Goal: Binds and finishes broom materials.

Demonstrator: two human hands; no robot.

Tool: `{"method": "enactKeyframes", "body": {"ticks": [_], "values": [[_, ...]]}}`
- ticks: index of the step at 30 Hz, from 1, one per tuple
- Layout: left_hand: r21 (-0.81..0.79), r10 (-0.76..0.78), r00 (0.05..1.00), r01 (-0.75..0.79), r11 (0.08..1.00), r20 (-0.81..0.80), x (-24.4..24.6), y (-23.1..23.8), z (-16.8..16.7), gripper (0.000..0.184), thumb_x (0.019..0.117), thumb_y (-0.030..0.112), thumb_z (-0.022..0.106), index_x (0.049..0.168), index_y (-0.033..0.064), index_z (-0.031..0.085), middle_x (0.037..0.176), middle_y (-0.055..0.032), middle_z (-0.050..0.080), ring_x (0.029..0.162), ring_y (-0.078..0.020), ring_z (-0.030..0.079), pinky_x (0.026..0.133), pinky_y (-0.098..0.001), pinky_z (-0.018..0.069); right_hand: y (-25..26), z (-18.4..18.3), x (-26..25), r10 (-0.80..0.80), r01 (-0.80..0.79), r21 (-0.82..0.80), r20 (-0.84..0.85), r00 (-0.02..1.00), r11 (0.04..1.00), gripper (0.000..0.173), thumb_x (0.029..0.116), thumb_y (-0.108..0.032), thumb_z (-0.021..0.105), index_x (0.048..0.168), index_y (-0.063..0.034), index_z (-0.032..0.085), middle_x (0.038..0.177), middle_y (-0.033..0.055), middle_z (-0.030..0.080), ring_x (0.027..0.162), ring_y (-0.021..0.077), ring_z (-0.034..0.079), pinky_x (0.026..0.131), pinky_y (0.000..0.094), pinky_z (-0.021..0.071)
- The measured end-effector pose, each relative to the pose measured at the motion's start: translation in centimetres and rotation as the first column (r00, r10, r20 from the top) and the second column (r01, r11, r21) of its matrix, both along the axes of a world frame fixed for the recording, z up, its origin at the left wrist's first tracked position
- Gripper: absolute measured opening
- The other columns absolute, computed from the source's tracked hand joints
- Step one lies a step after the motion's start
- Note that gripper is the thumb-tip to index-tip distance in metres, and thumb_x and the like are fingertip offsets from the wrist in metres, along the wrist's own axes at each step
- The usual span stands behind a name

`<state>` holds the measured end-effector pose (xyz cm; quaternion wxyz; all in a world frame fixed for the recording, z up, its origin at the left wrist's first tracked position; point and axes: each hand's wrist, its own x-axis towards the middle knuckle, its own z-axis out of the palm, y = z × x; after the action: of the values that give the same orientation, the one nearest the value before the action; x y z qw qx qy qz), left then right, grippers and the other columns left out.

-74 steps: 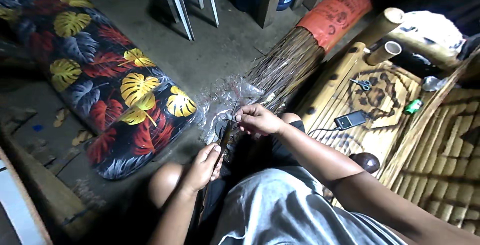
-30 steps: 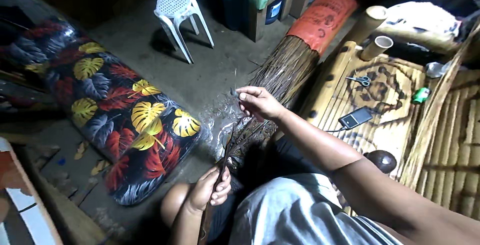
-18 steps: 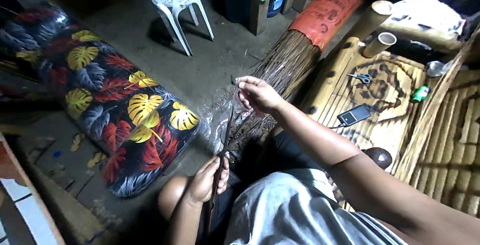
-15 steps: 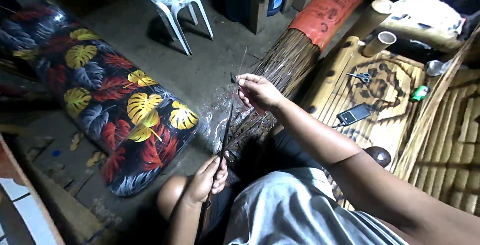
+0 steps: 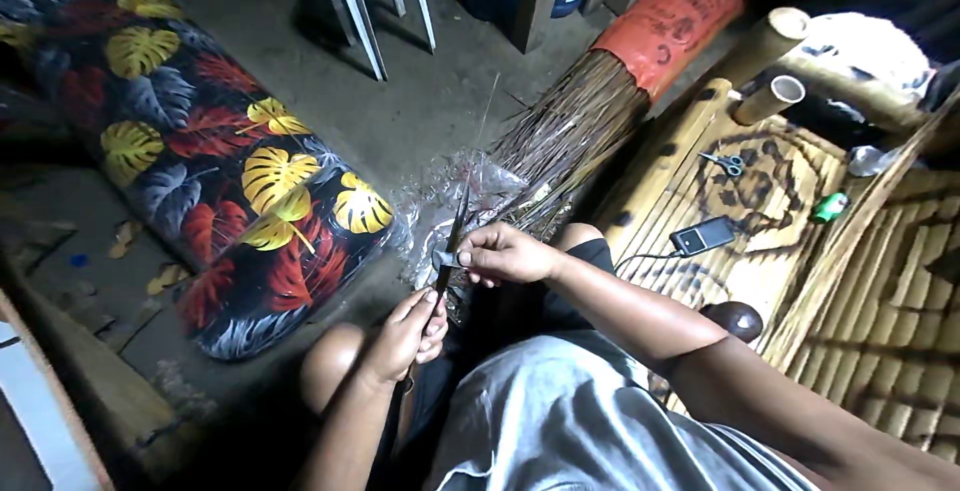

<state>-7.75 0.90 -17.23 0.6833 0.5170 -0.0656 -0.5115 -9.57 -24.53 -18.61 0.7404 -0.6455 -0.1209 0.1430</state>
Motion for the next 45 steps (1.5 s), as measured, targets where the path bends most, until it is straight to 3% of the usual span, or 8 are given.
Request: {"method": "enactKeyframes", "body": {"ticks": [5,8,13,17,27,30,35,45], "values": [[-0.026,-0.015,1.0,0.015,1.0,-0.011,-0.1,0.2,-0.1,0.035,0.112,0.027,0.027,0.094,0.0133,0.053,0.065,0.0071,0.041,0.043,-0.001,0.036,0.038,-0.0142,0.0335,-1.7,-0.1,1.4,-0.233,0.233,0.011,0.064,0.97,0.972,0.025,0.1058,-0.019,0.052,0.101,-0.0006,0.067,0.076,0.0045,0.067,0.058,0.0109,0.061,0.053,0.0277,0.0546],[-0.017,-0.023,1.0,0.023,1.0,-0.005,-0.2,0.3,-0.2,0.034,0.1118,0.028,0.029,0.093,0.0135,0.053,0.064,0.0075,0.04,0.042,-0.001,0.036,0.037,-0.0143,0.0334,-3.5,0.3,2.3,-0.338,0.337,0.03,0.057,0.939,0.941,0.023,0.1057,-0.018,0.049,0.098,-0.0037,0.066,0.072,0.0001,0.063,0.057,0.0073,0.056,0.052,0.0249,0.0491],[-0.021,-0.004,1.0,0.004,1.0,0.007,-0.1,0.2,-0.4,0.034,0.1116,0.029,0.03,0.093,0.0139,0.054,0.065,0.0071,0.041,0.043,-0.0013,0.036,0.038,-0.0145,0.0335,-1.8,1.2,0.3,-0.143,0.143,-0.011,-0.099,0.985,0.99,0.027,0.1071,-0.021,0.047,0.103,-0.0014,0.065,0.072,0.005,0.065,0.054,0.0109,0.059,0.05,0.0268,0.0527],[-0.028,-0.007,1.0,0.007,1.0,-0.008,0.0,0.0,-0.3,0.034,0.1119,0.029,0.03,0.093,0.0132,0.053,0.065,0.0072,0.041,0.043,-0.0011,0.037,0.038,-0.0142,0.0346,-0.1,0.3,-0.4,0.024,-0.014,0.077,-0.127,0.992,0.997,0.028,0.108,-0.02,0.046,0.098,-0.0011,0.065,0.07,0.002,0.065,0.054,0.0072,0.059,0.05,0.0226,0.051],[-0.02,-0.029,0.999,0.029,0.999,0.014,-0.2,0.1,-0.4,0.033,0.1116,0.029,0.032,0.092,0.0136,0.054,0.064,0.0074,0.04,0.043,-0.0011,0.036,0.038,-0.0144,0.034,-4.5,0.2,1.7,-0.36,0.362,0.069,-0.039,0.932,0.93,0.025,0.1065,-0.02,0.047,0.1,-0.0043,0.065,0.073,0.0024,0.065,0.057,0.0096,0.059,0.052,0.0265,0.0515],[-0.007,-0.006,1.0,0.006,1.0,0.026,-0.2,0.0,-0.4,0.033,0.1117,0.028,0.031,0.093,0.013,0.053,0.065,0.0068,0.041,0.043,-0.0013,0.036,0.038,-0.0144,0.0343,-3.9,0.8,0.8,-0.276,0.279,0.053,-0.063,0.959,0.959,0.025,0.1063,-0.02,0.047,0.1,-0.0039,0.065,0.071,0.0032,0.065,0.053,0.0091,0.058,0.049,0.0252,0.0505],[0.021,0.006,0.999,-0.007,1.0,0.045,-0.1,-0.3,-0.4,0.031,0.1115,0.027,0.031,0.093,0.0136,0.053,0.065,0.0065,0.041,0.044,-0.0018,0.037,0.039,-0.015,0.035,-0.4,0.4,-0.9,0.051,-0.048,0.028,-0.124,0.991,0.998,0.027,0.1081,-0.018,0.047,0.098,0.0,0.064,0.071,0.0031,0.065,0.051,0.007,0.058,0.048,0.0219,0.0498],[0.011,-0.009,0.999,0.008,1.0,0.043,-0.4,0.2,-0.3,0.032,0.1114,0.028,0.031,0.093,0.0134,0.053,0.065,0.0069,0.041,0.043,-0.0013,0.037,0.038,-0.0145,0.0345,-3.3,0.2,1.5,-0.256,0.259,0.091,-0.042,0.966,0.962,0.025,0.1065,-0.019,0.047,0.099,-0.0035,0.065,0.072,0.0025,0.065,0.055,0.0094,0.058,0.049,0.0252,0.0509]]}}
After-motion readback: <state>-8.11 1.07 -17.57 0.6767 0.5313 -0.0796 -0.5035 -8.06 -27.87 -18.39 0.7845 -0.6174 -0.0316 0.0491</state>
